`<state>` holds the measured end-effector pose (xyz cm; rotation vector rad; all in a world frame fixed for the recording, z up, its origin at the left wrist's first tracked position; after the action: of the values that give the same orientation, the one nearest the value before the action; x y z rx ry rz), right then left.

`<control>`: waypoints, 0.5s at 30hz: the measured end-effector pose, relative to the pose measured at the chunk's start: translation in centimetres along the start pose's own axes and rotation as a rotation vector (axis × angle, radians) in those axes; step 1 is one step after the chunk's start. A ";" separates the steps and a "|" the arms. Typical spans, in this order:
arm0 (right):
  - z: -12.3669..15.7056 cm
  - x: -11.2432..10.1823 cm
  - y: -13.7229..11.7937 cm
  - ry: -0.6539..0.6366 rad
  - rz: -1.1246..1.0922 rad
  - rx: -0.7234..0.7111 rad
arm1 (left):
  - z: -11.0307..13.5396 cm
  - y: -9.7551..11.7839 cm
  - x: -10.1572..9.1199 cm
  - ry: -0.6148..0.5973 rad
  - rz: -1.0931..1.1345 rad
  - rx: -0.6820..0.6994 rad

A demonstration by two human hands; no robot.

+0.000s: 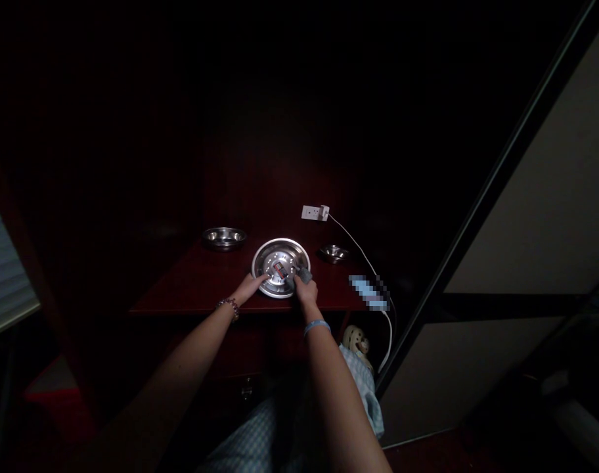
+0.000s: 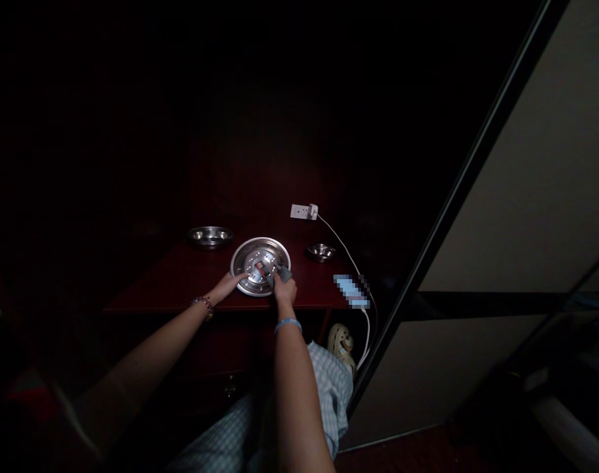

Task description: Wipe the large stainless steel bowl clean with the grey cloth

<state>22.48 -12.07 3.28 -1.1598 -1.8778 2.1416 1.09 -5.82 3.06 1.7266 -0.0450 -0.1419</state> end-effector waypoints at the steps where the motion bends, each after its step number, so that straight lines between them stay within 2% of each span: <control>1: 0.0 0.0 -0.1 0.004 0.005 0.002 | 0.0 0.0 -0.1 0.000 -0.002 -0.002; 8: 0.1 -0.1 -0.3 0.040 0.008 0.006 | 0.1 0.0 -0.6 0.039 0.024 -0.014; 15: 0.2 0.0 -0.3 0.004 0.043 0.007 | 0.1 0.0 -0.5 0.035 -0.007 -0.028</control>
<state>22.23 -12.13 3.57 -1.2132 -1.8591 2.1647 0.54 -5.83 3.10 1.7013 -0.0104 -0.1169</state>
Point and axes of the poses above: each hand's wrist, its own z-axis away from the middle knuckle, its own x-axis out of the palm, y = z × x, the point moved 10 cm from there along -z, towards the middle knuckle, and after that the axes turned 1 degree about -x, right-handed, at the moved point
